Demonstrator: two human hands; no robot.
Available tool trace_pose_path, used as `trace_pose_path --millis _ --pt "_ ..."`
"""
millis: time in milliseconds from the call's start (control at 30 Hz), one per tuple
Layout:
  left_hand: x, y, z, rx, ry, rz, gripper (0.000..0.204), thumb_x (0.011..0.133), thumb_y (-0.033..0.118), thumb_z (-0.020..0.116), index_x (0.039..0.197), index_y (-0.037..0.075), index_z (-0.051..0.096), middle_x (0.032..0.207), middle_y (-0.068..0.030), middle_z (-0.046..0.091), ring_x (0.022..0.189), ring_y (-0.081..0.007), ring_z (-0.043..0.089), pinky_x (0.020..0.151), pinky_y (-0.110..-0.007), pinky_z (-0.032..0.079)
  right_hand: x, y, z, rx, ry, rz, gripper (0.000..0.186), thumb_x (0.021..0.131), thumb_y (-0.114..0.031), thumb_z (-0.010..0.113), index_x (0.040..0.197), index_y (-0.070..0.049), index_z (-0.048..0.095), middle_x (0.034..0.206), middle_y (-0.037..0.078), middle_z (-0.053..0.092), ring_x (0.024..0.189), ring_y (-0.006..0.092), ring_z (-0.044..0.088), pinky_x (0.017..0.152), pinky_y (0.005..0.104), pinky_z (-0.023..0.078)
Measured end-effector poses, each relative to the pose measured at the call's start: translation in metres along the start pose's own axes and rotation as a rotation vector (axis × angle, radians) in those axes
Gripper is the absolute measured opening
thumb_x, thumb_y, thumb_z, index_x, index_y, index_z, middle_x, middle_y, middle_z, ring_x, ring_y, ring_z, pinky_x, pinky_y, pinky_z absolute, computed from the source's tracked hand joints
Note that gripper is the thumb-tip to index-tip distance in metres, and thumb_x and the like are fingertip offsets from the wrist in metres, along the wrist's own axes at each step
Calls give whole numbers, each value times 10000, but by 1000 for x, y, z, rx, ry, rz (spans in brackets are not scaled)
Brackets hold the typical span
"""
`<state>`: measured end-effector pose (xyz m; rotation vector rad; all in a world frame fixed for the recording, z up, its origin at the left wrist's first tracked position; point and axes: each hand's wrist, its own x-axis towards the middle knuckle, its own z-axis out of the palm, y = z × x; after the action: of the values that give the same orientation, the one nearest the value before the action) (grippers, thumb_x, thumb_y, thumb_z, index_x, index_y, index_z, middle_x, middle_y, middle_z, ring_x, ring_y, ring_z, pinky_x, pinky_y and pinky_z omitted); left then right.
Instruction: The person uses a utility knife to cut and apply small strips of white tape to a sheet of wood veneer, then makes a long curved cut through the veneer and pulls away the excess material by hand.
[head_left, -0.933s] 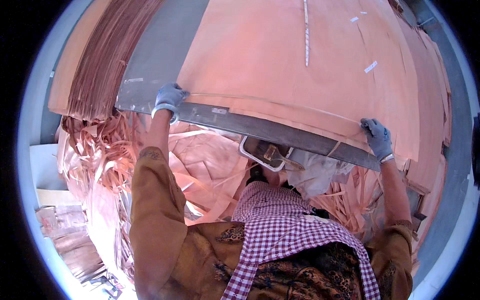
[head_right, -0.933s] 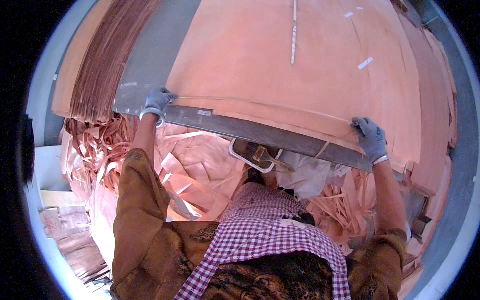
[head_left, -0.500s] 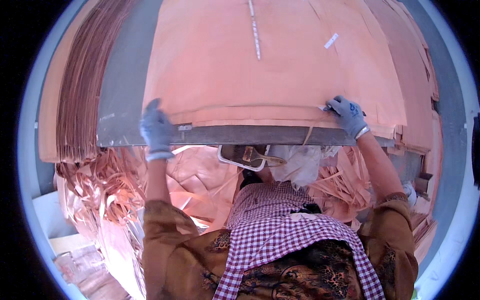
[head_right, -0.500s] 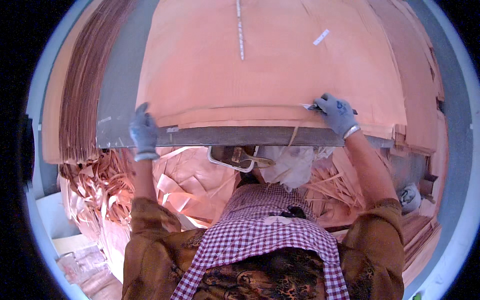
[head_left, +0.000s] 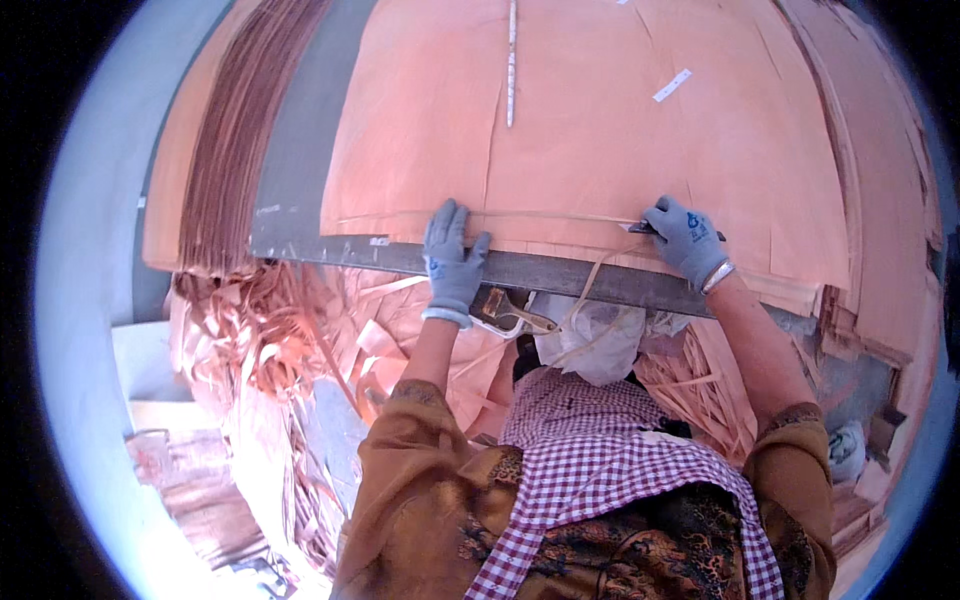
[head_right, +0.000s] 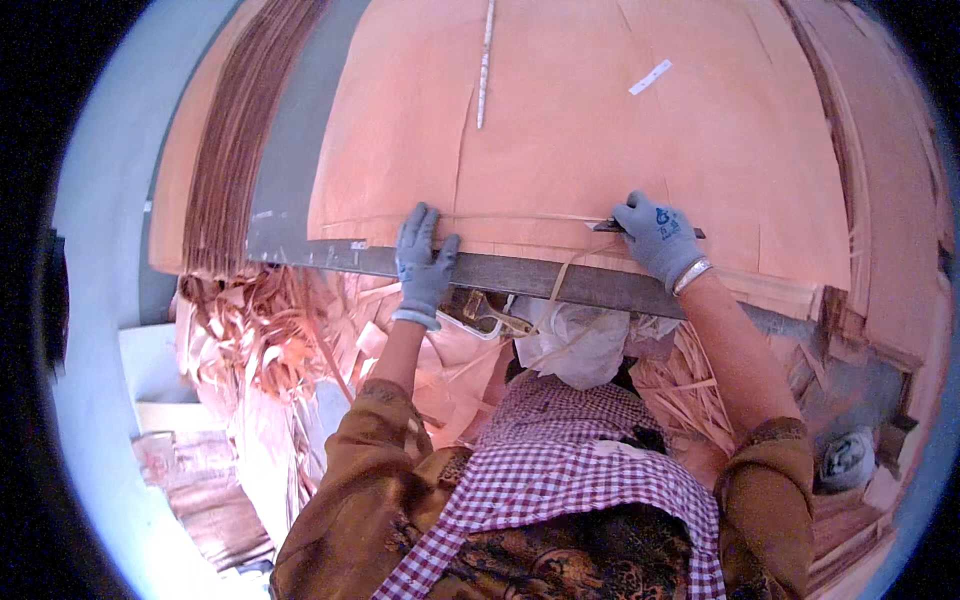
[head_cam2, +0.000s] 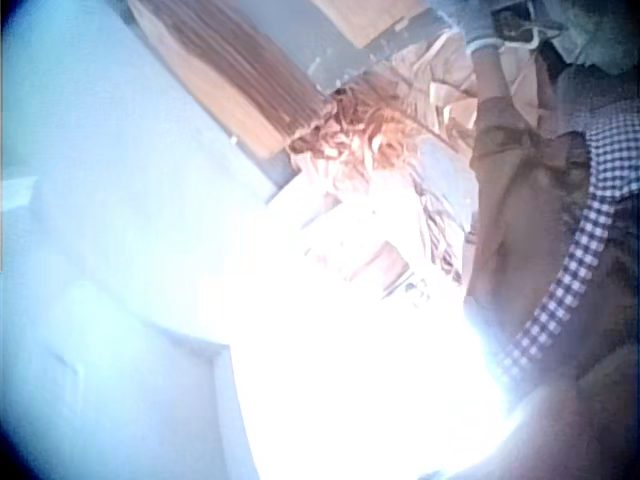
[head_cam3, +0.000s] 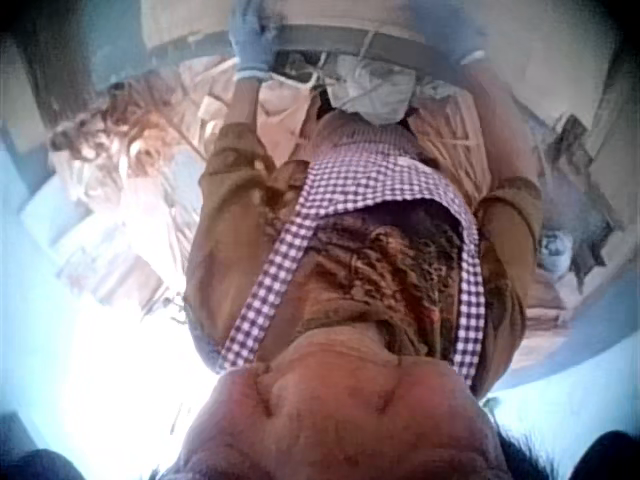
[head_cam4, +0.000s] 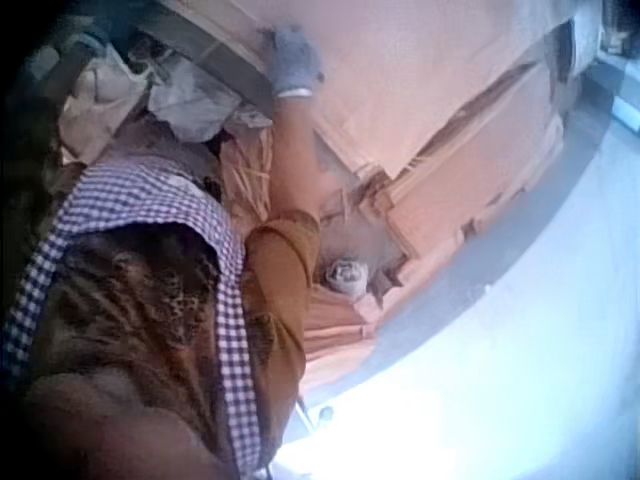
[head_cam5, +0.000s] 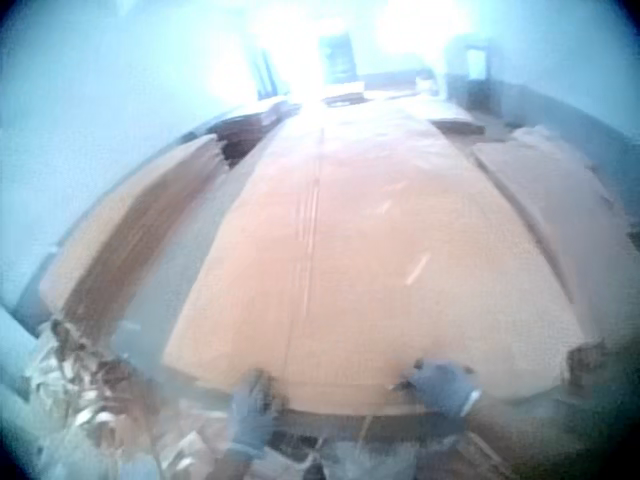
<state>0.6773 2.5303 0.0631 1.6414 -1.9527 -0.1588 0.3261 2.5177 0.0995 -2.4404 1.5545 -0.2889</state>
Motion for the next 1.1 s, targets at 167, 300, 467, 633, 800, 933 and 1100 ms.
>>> trace_pose_path --millis 167,300,467,633,800,933,1100 --pt "-6 9 0 131 -11 -33 457 791 208 622 1187 4 521 1288 -173 464 1176 -335 436 1009 -417 325 3 6 3 82 -53 -91 44 815 -105 509 821 -65 527 898 151 534 712 331 604 604 420 486" --pt "-13 0 -6 259 -56 30 433 821 231 575 1192 13 523 1288 -176 463 1180 -331 438 1008 -415 326 6 6 7 112 -76 -129 67 814 -114 506 827 -50 526 891 174 528 716 351 598 624 429 486" --pt "14 53 -7 330 -34 186 442 849 277 535 1218 35 514 1277 -165 479 1186 -315 442 1014 -415 322 -3 24 -2 108 -66 -116 85 807 -114 508 841 -39 530 895 185 529 736 358 598 634 436 486" --pt "-5 41 11 336 -197 108 479 868 328 490 1266 63 474 1308 -134 462 1216 -287 422 1035 -423 282 1 10 -11 131 -96 -71 125 800 -151 543 877 -54 559 874 169 553 777 349 583 657 435 461" --pt "-2 47 12 385 -260 129 518 872 344 479 1322 97 418 1364 -100 408 1253 -272 377 1038 -409 273 -36 32 -65 284 -141 12 212 844 -245 541 906 -60 624 798 197 611 726 319 609 657 387 470" --pt "-1 51 5 424 -260 152 516 873 340 475 1322 92 421 1361 -107 411 1246 -280 387 1042 -409 269 -92 99 -149 504 -308 389 205 840 -197 612 964 -37 641 643 15 565 583 57 486 549 227 429" --pt "0 49 9 404 -267 179 520 867 314 479 1322 71 414 1363 -123 403 1252 -295 376 1052 -404 265 -167 207 -217 -28 42 475 168 846 -204 578 957 -91 634 736 72 626 611 217 573 593 302 466"
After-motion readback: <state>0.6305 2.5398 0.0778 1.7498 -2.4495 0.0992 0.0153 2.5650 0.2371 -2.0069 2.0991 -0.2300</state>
